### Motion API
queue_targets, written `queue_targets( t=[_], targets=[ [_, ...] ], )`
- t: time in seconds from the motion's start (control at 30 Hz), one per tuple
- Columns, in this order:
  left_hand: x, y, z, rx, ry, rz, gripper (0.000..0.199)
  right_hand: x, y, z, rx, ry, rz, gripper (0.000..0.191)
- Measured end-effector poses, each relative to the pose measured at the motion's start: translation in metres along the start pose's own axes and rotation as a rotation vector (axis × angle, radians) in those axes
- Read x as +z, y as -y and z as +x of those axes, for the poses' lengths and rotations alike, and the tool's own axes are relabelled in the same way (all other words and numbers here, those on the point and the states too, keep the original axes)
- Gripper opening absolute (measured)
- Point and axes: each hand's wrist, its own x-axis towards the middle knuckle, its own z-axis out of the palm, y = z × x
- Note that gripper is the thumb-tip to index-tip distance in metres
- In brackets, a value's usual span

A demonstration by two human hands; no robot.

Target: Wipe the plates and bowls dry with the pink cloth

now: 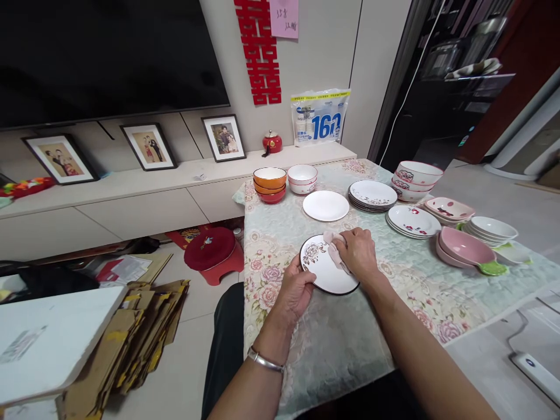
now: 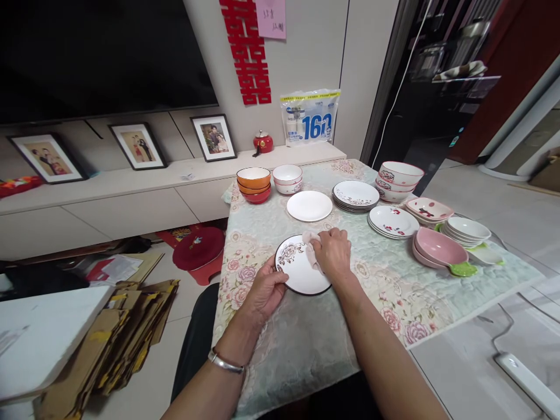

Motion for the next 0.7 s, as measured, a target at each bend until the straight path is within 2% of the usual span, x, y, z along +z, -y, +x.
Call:
queue_targets(
  t=[0.07, 0.13, 0.3, 0.37, 0.43, 0.6, 0.7],
  targets=[
    [0.001, 0.000, -0.001, -0.005, 0.009, 0.012, 0.067, 0.003, 0.003, 0.001, -0.038, -0.069, 0.048, 0.022],
    [0.002, 0.000, -0.002, -0.008, 0.015, 0.024, 0.067, 0.007, 0.007, 0.000, -0.107, -0.082, 0.142, 0.021],
    [0.003, 0.001, -0.004, -0.012, 0.026, 0.040, 0.058, 0.016, 0.022, -0.005, -0.470, 0.108, 0.545, 0.015],
    [0.003, 0.001, -0.004, 0.001, 0.012, 0.043, 0.054, 0.018, 0.025, -0.007, -0.553, 0.157, 0.622, 0.016],
    [0.004, 0.001, -0.004, 0.001, 0.014, 0.047, 0.055, 0.017, 0.024, -0.005, -0.498, 0.156, 0.579, 0.018],
    [0.006, -0.002, -0.005, -0.018, 0.035, 0.054, 0.065, 0.010, 0.007, 0.005, -0.134, 0.011, 0.218, 0.020],
    [0.006, -0.001, -0.005, -0.023, 0.022, 0.059, 0.066, 0.006, 0.005, 0.003, -0.055, -0.019, 0.109, 0.022]
  ],
)
